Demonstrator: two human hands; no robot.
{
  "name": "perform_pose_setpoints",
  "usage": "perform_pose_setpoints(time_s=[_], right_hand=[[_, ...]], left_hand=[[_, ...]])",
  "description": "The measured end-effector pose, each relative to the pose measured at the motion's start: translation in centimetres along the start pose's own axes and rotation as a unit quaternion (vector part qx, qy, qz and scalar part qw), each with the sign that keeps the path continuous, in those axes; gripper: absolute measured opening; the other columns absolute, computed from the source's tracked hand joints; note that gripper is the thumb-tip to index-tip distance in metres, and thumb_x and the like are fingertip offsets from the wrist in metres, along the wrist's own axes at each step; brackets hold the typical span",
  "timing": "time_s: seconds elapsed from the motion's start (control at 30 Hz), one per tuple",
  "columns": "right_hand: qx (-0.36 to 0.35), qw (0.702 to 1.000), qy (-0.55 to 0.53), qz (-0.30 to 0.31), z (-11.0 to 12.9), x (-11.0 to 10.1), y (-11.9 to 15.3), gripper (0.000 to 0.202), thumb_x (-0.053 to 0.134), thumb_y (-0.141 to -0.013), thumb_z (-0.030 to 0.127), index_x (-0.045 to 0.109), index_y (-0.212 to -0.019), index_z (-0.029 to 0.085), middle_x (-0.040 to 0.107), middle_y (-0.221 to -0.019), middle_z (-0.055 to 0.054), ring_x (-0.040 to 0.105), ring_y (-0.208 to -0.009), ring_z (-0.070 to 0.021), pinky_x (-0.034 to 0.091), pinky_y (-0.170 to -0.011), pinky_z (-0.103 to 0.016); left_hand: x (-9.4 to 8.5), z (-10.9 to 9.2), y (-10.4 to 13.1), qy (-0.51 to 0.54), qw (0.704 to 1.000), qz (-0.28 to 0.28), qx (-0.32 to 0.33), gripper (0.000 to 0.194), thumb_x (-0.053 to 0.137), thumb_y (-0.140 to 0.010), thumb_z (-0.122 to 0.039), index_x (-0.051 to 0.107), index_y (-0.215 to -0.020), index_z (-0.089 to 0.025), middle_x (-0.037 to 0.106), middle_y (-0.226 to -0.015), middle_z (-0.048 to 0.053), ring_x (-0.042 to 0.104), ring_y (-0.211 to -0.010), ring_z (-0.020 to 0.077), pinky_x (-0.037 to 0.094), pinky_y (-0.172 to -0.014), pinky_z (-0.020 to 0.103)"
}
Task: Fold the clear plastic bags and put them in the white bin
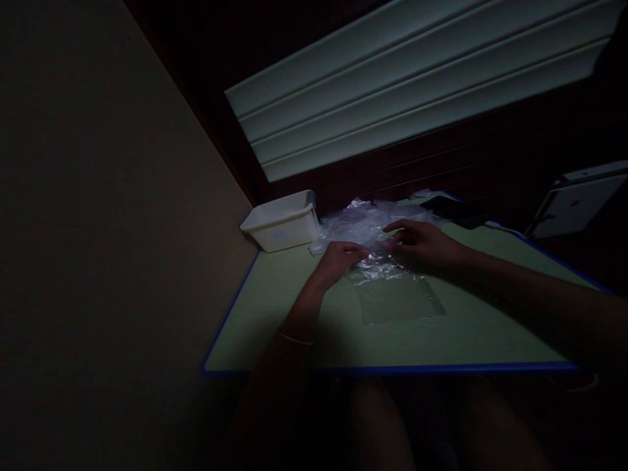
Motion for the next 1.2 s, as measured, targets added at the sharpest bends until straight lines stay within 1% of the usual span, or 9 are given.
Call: perform_pose_setpoints(time_s=[0.13,0.23,0.33,0.5,0.67,0.8,0.93,1.1,1.2], right_hand=[[0.053,0.998,-0.020,0.040,-1.3,0.1,-0.1,0.056,0.075,-0.071,0.045,0.059,-0.114,0.013,0.069,-0.082,-0.009,0.059,-0.058,-0.0152,0.044,-0.050,-0.028],[0.061,0.995,-0.027,0.074,-1.6,0.1,-0.1,0.053,0.075,-0.071,0.047,0.065,-0.109,0.011,0.070,-0.082,-0.010,0.059,-0.059,-0.0146,0.043,-0.050,-0.027],[0.062,0.994,-0.018,0.094,-1.6,0.1,0.0,0.050,0.074,-0.071,0.048,0.068,-0.104,0.011,0.070,-0.081,-0.010,0.058,-0.059,-0.0139,0.042,-0.050,-0.026],[0.048,0.994,0.026,0.090,-1.0,0.1,0.2,0.042,0.072,-0.071,0.051,0.071,-0.088,0.012,0.068,-0.072,-0.007,0.054,-0.056,-0.0128,0.039,-0.049,-0.026],[0.034,0.996,0.045,0.071,-0.4,0.0,0.4,0.039,0.068,-0.075,0.051,0.072,-0.087,0.014,0.067,-0.072,-0.006,0.055,-0.057,-0.0133,0.040,-0.052,-0.027],[0.020,0.996,0.051,0.066,-0.4,-0.2,0.3,0.036,0.067,-0.076,0.050,0.071,-0.087,0.016,0.069,-0.077,-0.007,0.058,-0.062,-0.0157,0.042,-0.055,-0.028],[0.019,0.996,0.057,0.065,-0.6,-0.5,0.1,0.037,0.068,-0.076,0.051,0.072,-0.088,0.016,0.069,-0.078,-0.007,0.059,-0.064,-0.0175,0.043,-0.055,-0.029],[0.026,0.996,0.024,0.081,-0.8,-0.1,0.2,0.043,0.069,-0.075,0.052,0.072,-0.092,0.013,0.069,-0.078,-0.008,0.059,-0.063,-0.0163,0.043,-0.055,-0.028],[0.036,0.994,-0.015,0.101,-0.9,0.3,0.4,0.045,0.072,-0.071,0.053,0.072,-0.092,0.013,0.069,-0.077,-0.006,0.059,-0.061,-0.0152,0.043,-0.055,-0.027]], left_hand=[[-0.2,0.3,-0.2,-0.011,1.000,-0.013,-0.003,0.038,0.075,-0.067,-0.043,0.076,-0.087,-0.012,0.065,-0.068,0.003,0.047,-0.059,0.0094,0.034,-0.057,0.024],[-0.3,0.4,-0.2,-0.007,1.000,-0.022,-0.004,0.035,0.075,-0.067,-0.041,0.076,-0.087,-0.012,0.067,-0.070,0.003,0.049,-0.059,0.0101,0.036,-0.058,0.025],[-0.4,0.2,-0.3,-0.009,0.999,-0.025,0.018,0.033,0.075,-0.068,-0.040,0.076,-0.088,-0.013,0.070,-0.076,0.005,0.053,-0.064,0.0118,0.039,-0.062,0.026],[-0.4,-0.6,0.0,-0.023,0.999,-0.018,0.042,0.032,0.074,-0.071,-0.039,0.076,-0.091,-0.014,0.072,-0.085,0.007,0.059,-0.071,0.0146,0.043,-0.067,0.027],[-0.6,-1.2,0.6,-0.036,0.998,0.010,0.047,0.035,0.075,-0.071,-0.039,0.074,-0.093,-0.012,0.072,-0.088,0.008,0.059,-0.073,0.0146,0.044,-0.068,0.027],[-0.8,-0.6,0.8,-0.018,0.999,0.039,0.014,0.043,0.077,-0.068,-0.040,0.072,-0.099,-0.011,0.071,-0.086,0.008,0.057,-0.069,0.0136,0.043,-0.064,0.026],[-0.9,-0.1,1.0,0.018,0.998,0.047,-0.024,0.041,0.079,-0.065,-0.038,0.073,-0.094,-0.010,0.071,-0.083,0.009,0.057,-0.067,0.0125,0.043,-0.065,0.026],[-1.1,0.2,1.0,-0.018,0.998,0.056,-0.021,0.041,0.076,-0.067,-0.044,0.076,-0.090,-0.010,0.071,-0.076,0.008,0.056,-0.063,0.0123,0.041,-0.063,0.026],[-1.2,0.6,0.8,-0.016,0.999,0.050,-0.011,0.041,0.075,-0.068,-0.046,0.076,-0.089,-0.011,0.073,-0.081,0.009,0.059,-0.067,0.0139,0.042,-0.064,0.026]])
Point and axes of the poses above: each hand's wrist, its own y-axis away from the middle knuckle, its own x-axis out of the palm, z = x × y, the point moved 6 cm from there along -y, towards the middle knuckle
